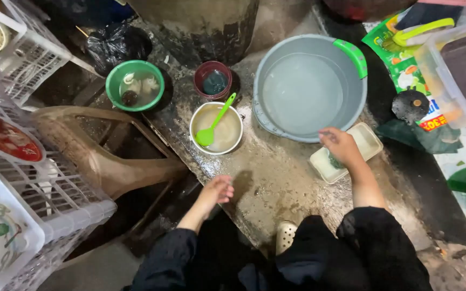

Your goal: Washing a metal bowl using a scrubber and rinsing it in basins of water.

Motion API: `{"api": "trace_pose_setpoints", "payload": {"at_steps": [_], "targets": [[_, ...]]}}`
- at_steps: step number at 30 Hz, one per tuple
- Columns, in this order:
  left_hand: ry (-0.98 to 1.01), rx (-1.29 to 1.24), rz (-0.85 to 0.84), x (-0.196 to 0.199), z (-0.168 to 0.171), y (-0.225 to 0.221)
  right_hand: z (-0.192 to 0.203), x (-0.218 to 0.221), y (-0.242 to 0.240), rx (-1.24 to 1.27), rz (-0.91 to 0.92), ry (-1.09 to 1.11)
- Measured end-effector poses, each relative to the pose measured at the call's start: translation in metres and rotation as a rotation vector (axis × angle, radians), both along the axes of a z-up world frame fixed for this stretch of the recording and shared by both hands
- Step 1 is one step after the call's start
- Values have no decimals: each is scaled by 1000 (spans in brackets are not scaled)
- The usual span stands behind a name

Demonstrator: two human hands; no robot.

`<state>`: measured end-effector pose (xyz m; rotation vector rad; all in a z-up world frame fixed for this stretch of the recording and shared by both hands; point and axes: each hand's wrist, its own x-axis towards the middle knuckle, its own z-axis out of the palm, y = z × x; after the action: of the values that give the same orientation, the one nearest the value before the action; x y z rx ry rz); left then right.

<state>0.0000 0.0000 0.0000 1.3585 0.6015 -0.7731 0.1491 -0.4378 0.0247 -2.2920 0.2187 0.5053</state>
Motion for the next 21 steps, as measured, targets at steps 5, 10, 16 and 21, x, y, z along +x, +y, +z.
{"api": "trace_pose_setpoints", "payload": {"at_steps": [5, 10, 16, 21], "targets": [[208, 54, 280, 60, -127, 39, 1, -61, -15, 164, -197, 17], [327, 12, 336, 90, -201, 24, -5, -114, -45, 235, -320, 76], [242, 144, 667, 102, -217, -7, -12, -147, -66, 226, -382, 71], [103, 316, 666, 99, -233, -1, -2, -154, -58, 260, -411, 81]]}}
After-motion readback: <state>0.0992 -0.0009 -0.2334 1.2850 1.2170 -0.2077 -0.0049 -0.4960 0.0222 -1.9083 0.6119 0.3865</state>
